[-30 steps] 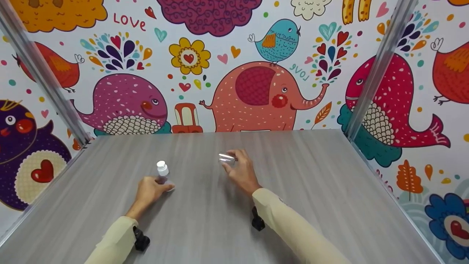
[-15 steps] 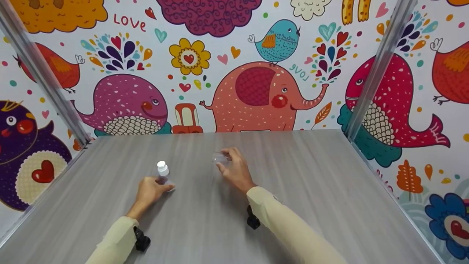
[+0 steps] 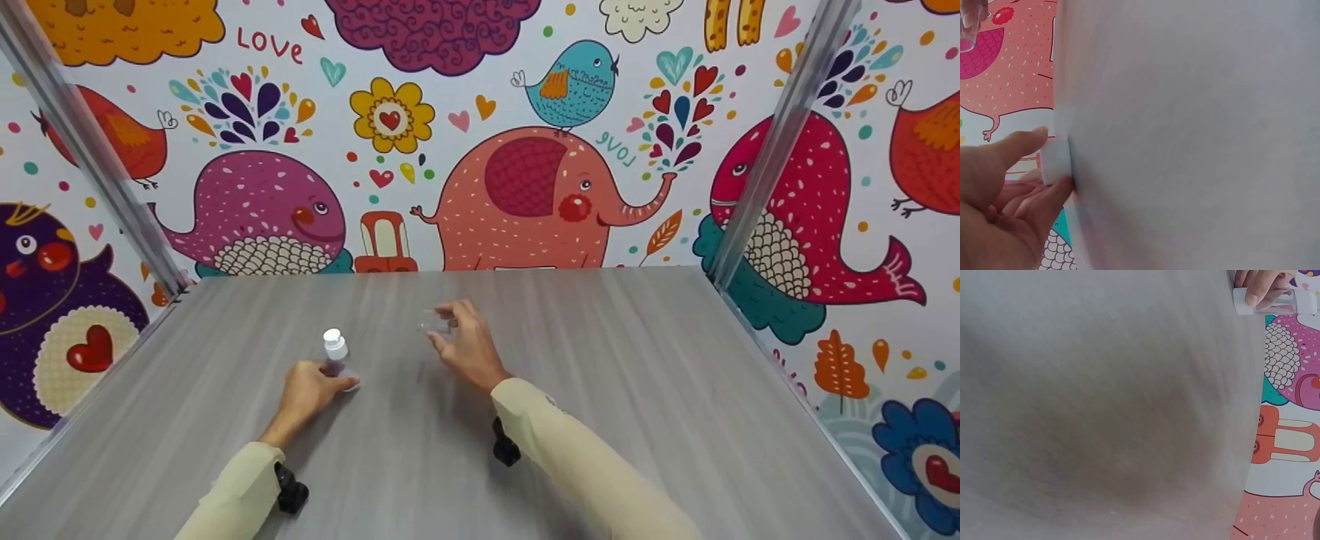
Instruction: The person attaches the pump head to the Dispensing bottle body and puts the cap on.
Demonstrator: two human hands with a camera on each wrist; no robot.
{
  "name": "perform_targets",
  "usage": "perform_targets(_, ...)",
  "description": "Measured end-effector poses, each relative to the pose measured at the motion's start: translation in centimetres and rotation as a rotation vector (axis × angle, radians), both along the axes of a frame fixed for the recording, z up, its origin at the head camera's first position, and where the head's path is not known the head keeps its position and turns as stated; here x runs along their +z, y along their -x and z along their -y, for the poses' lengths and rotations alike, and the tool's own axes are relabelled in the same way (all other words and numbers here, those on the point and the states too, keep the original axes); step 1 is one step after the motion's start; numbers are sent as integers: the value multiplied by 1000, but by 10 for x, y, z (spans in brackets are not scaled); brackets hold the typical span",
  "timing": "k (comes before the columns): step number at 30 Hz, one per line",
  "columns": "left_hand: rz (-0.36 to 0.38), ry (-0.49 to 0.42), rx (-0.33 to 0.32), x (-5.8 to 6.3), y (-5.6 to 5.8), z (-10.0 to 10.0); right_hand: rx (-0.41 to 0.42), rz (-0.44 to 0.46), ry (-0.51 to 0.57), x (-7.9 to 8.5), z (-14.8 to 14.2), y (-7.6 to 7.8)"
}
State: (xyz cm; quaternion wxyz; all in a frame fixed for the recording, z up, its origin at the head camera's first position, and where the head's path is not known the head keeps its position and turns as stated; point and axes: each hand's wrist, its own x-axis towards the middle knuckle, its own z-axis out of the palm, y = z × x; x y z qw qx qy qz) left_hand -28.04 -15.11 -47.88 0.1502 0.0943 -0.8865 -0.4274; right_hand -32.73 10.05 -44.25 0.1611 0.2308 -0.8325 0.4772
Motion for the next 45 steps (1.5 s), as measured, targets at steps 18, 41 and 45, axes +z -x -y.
perform_targets(18,20,22,13,0,0,-2,50,-30,-81,6,18,-2)
perform_targets(41,-39,22,-1,1,-1,1,132,-87,-116,8,34,-1)
perform_targets(45,-25,21,2,1,-1,-1,128,-80,-116,11,39,0)
